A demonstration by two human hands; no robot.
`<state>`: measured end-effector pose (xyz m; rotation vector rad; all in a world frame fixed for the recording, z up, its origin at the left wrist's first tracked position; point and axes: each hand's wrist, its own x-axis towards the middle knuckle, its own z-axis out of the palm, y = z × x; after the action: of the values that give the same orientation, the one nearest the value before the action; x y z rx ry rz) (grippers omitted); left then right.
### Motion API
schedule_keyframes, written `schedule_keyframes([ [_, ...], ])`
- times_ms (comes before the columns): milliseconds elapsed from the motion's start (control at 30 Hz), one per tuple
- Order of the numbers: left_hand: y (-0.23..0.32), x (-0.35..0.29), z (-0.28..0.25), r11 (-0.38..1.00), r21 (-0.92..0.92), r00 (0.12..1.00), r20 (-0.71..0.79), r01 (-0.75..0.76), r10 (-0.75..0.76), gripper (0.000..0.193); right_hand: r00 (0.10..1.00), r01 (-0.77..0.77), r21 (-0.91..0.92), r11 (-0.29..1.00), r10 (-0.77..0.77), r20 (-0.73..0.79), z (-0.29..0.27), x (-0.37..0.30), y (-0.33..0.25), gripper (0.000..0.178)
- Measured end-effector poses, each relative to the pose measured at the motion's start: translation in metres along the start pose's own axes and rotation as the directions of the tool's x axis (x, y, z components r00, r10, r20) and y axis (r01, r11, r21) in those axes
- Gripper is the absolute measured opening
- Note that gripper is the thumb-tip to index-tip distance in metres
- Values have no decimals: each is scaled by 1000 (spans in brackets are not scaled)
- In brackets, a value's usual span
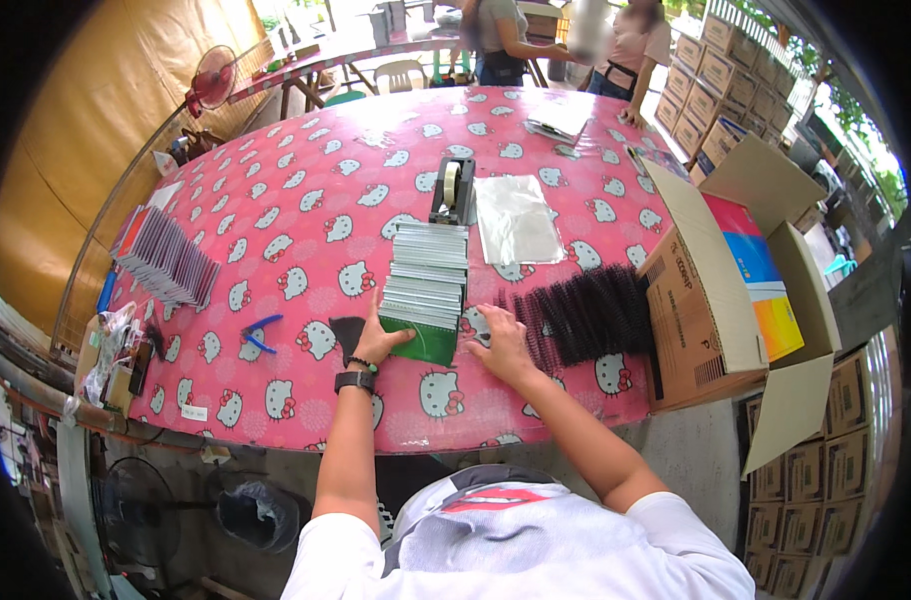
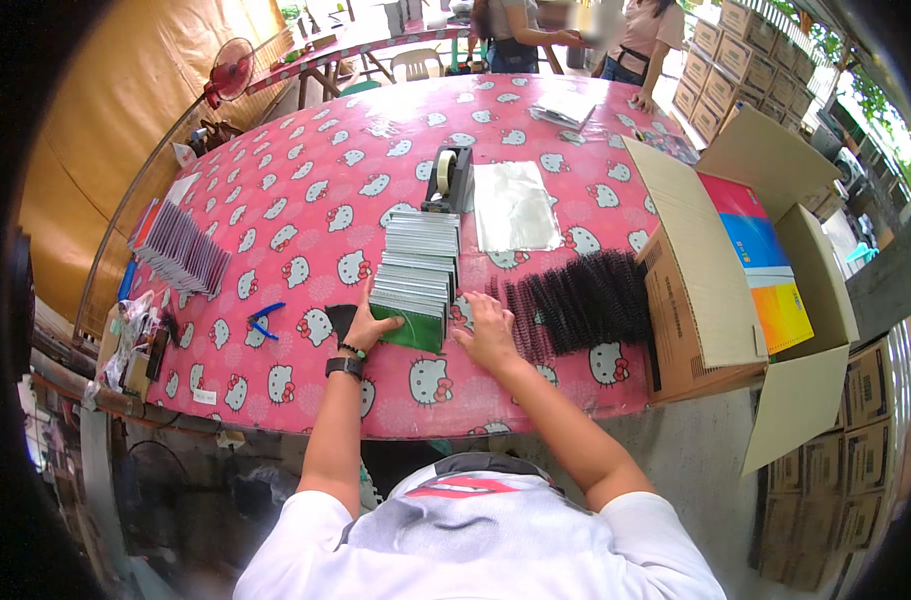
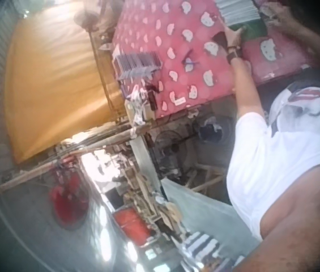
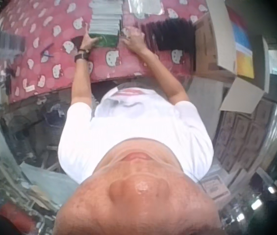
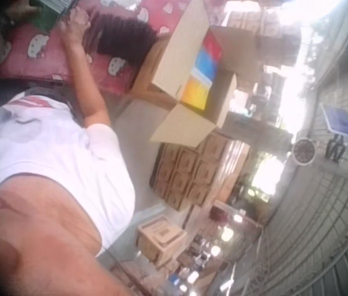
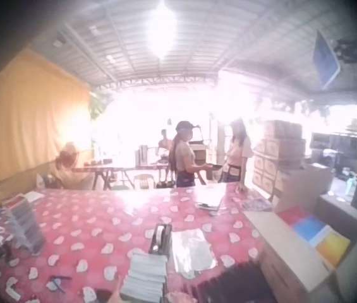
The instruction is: The person assembles spiral-bound notebooks by inserting black spiral coils into green notebook covers. They retrieve notebooks from a cardboard box, align the coils, and secure them into the covers one at a time, stacking the finished units on the table.
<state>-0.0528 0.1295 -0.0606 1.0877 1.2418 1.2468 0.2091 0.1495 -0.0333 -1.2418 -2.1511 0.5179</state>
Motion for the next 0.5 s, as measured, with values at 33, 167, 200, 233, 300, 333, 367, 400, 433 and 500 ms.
schedule_keyframes([
  [33,-3,-1,6,999,32,999,-32,-37,38,122,1000,19,51,999,-20,19,-9,-11,4,65],
  [167,-23,-6,15,916,329,935,-186,-230,301,131,952,-43,411,911,-88,294,-90,-49,-16,54],
  [200,-26,-12,12,880,400,921,-173,-258,348,133,920,51,416,908,-205,333,-116,-61,-22,53],
  [233,-16,-26,17,839,484,912,-175,-248,371,134,872,146,428,892,-320,371,-140,-73,-25,53],
  [300,-26,-39,6,834,520,920,-206,-185,332,134,770,-4,538,843,-340,540,-206,-91,-46,58],
  [333,-35,-37,4,934,325,944,-234,-148,231,132,778,16,608,794,-392,491,-235,-104,-47,60],
  [367,-38,-32,6,872,466,930,-234,-150,285,131,783,35,672,740,-438,442,-263,-117,-47,62],
  [400,-39,-32,5,896,412,939,-213,-165,271,133,801,74,744,664,-484,352,-292,-129,-53,63],
  [433,-47,-22,11,899,414,953,-187,-142,237,137,823,100,778,620,-491,285,-318,-143,-50,65],
  [500,-34,-15,-3,885,456,965,-176,-96,195,141,830,207,839,503,-544,122,-360,-182,-27,68],
])
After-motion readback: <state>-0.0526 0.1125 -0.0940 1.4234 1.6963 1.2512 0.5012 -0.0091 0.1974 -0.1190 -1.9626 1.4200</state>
